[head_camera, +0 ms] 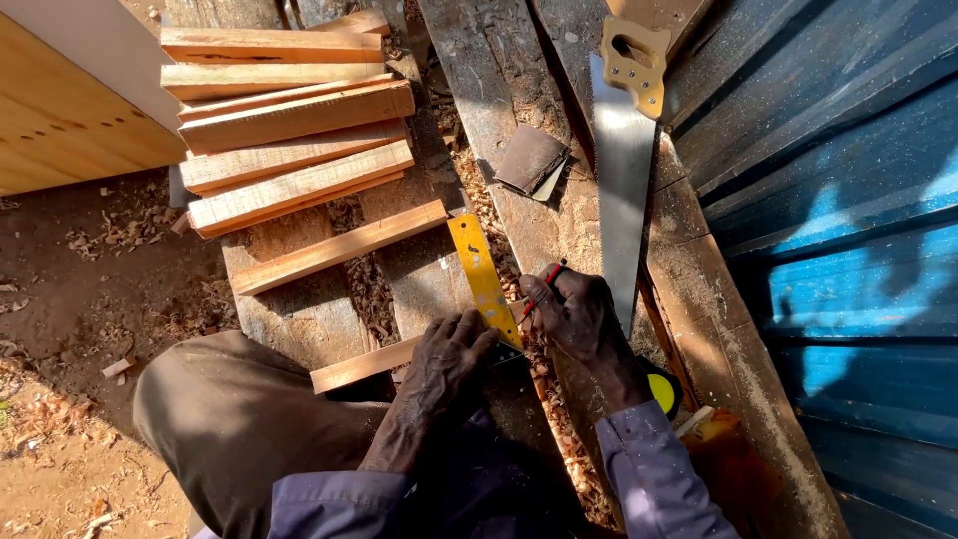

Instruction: Marking lines on wooden blocks using a combination square and pencil

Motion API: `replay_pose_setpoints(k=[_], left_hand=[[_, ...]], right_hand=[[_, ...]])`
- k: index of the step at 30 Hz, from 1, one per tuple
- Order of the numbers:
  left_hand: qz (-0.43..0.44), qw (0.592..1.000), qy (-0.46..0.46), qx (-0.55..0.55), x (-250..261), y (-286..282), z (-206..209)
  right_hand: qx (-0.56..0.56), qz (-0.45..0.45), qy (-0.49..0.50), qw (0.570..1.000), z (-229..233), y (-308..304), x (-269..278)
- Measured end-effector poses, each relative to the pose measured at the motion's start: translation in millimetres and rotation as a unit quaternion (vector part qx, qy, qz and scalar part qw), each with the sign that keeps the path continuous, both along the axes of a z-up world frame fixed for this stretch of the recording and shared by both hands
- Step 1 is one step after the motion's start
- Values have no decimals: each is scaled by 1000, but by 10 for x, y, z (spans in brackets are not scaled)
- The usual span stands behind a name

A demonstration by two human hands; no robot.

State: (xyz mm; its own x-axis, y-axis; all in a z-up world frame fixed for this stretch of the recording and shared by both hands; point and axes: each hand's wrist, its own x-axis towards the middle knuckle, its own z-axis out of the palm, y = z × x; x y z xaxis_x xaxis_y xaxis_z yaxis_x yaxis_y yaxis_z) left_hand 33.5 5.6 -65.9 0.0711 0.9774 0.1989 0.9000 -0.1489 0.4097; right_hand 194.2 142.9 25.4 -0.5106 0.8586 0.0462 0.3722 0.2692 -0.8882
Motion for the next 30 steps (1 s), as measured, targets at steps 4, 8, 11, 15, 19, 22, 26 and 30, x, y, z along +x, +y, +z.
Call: replay_pose_setpoints(k=[4, 8, 11, 15, 19, 22, 26, 30], left_hand=[[-1, 1000, 13, 8, 9, 21, -42], [3, 1000, 13, -10, 20, 27, 177], [11, 1000, 22, -4, 60, 27, 65], [19, 1000, 5, -13, 44, 32, 326], [1, 1000, 8, 13, -6, 18, 581], [-1, 1000, -4, 10, 29, 6, 556], [-10, 1000, -17, -6, -10, 3, 412], [1, 1000, -13, -12, -23, 1, 532]], right_hand=[[-3, 30, -7, 1000, -58, 217, -164], [-58, 0, 61, 996, -115, 262, -256], [-46, -32, 34, 998, 61, -56, -150], [-46, -61, 28, 997, 94, -494, 88], [57, 32, -25, 998, -187, -624, 539], [35, 3, -38, 999, -6, -673, 586], [-47, -107, -3, 993, 268, -738, 311], [-16, -110, -14, 994, 30, -711, 220]])
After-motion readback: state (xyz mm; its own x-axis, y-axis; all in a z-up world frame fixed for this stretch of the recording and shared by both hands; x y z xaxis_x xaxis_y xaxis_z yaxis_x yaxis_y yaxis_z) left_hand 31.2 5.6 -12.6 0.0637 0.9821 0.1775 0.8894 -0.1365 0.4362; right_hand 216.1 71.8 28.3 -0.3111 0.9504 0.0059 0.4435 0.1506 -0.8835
